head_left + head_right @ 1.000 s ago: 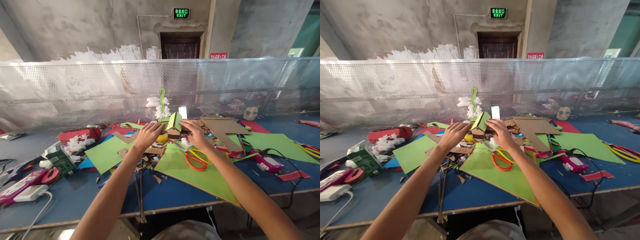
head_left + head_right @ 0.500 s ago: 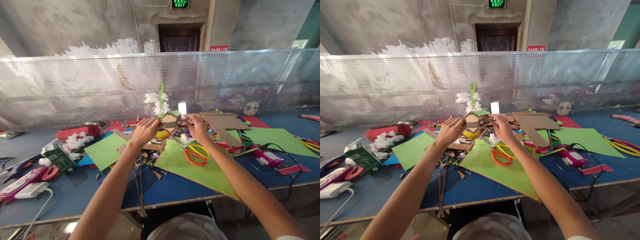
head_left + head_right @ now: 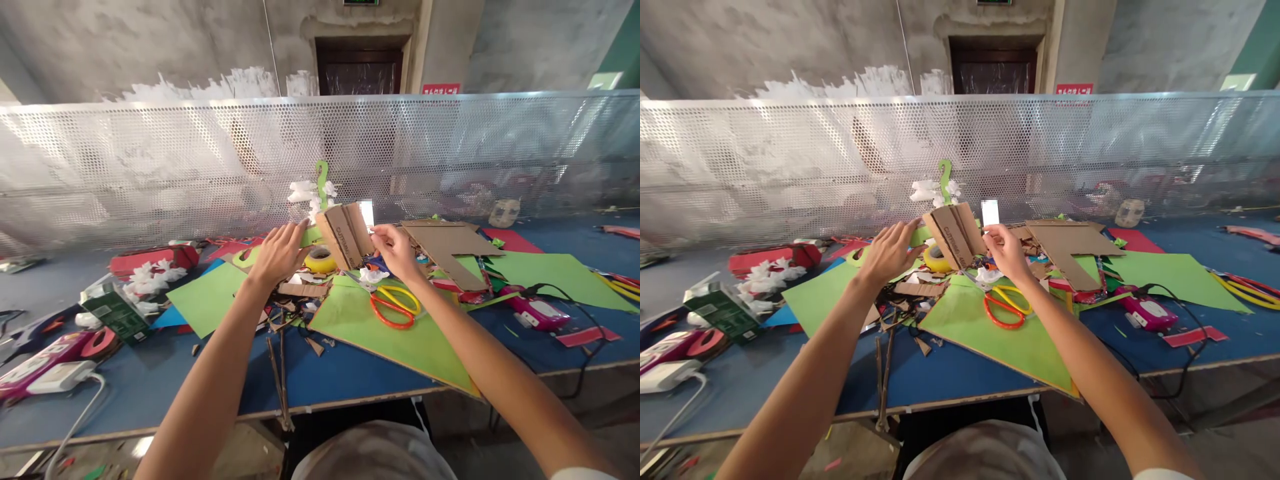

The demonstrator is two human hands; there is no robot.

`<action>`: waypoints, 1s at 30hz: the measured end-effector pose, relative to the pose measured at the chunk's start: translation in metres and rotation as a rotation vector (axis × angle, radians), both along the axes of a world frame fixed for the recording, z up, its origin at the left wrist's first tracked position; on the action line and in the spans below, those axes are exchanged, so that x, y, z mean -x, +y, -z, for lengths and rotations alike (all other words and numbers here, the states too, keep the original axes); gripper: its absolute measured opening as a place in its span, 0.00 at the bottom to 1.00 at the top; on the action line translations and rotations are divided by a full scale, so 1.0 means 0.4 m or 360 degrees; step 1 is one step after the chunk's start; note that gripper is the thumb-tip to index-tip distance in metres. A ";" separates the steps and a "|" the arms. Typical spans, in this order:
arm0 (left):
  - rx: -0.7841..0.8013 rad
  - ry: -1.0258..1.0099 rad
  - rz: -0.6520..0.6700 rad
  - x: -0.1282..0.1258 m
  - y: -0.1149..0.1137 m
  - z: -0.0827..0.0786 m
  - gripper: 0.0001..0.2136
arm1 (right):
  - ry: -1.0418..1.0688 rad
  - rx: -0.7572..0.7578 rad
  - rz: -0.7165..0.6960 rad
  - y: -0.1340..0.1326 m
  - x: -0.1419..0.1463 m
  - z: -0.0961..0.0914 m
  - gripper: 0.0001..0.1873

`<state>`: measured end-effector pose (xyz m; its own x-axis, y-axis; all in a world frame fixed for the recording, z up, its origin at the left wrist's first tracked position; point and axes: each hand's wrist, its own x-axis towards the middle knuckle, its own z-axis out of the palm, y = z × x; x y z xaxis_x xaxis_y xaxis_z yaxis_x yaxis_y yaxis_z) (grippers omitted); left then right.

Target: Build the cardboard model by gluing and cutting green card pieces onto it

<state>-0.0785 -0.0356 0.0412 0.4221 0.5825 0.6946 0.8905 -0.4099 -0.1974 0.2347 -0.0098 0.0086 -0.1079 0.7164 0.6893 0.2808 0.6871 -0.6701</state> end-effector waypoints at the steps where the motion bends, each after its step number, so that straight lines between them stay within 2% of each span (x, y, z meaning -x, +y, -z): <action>1: -0.0004 -0.0035 -0.0025 0.014 0.005 0.001 0.29 | -0.0028 0.0011 -0.0002 0.003 -0.003 0.001 0.23; 3: -0.0044 -0.0143 -0.0099 0.047 0.016 0.004 0.30 | -0.0250 0.0016 0.0027 0.005 -0.012 0.005 0.22; 8: -0.0121 -0.0443 -0.0311 0.117 0.048 0.018 0.30 | -0.1324 0.0195 0.0086 -0.009 -0.027 0.018 0.17; 10: -0.0110 -0.0501 -0.0350 0.129 0.055 0.024 0.30 | -0.1468 0.0274 0.0071 -0.015 -0.026 0.015 0.12; 12: -0.0070 -0.0529 -0.0374 0.133 0.057 0.027 0.31 | -0.1423 0.0322 0.0068 -0.016 -0.028 0.006 0.10; 16: 0.0001 -0.0598 -0.0437 0.137 0.053 0.027 0.32 | -0.0959 0.0303 0.0114 0.006 -0.064 -0.021 0.11; 20: -0.0002 -0.0682 -0.0493 0.151 0.054 0.030 0.31 | -0.0313 0.0235 0.0176 0.055 -0.146 -0.043 0.11; 27: 0.0054 -0.0675 -0.0500 0.174 0.064 0.043 0.31 | 0.1100 0.0015 0.0690 0.139 -0.339 -0.071 0.15; 29: 0.0077 -0.0644 -0.0443 0.176 0.064 0.045 0.31 | 0.1287 -0.0015 0.0708 0.150 -0.371 -0.070 0.16; 30: 0.0093 -0.0616 -0.0402 0.176 0.063 0.046 0.31 | 0.1277 -0.0008 0.0686 0.153 -0.376 -0.068 0.16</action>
<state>-0.1487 -0.0103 0.0229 -0.0220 0.6764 0.7362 0.9675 -0.1712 0.1862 0.3852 0.0515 0.0358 0.6820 0.5802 0.4452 -0.0353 0.6342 -0.7724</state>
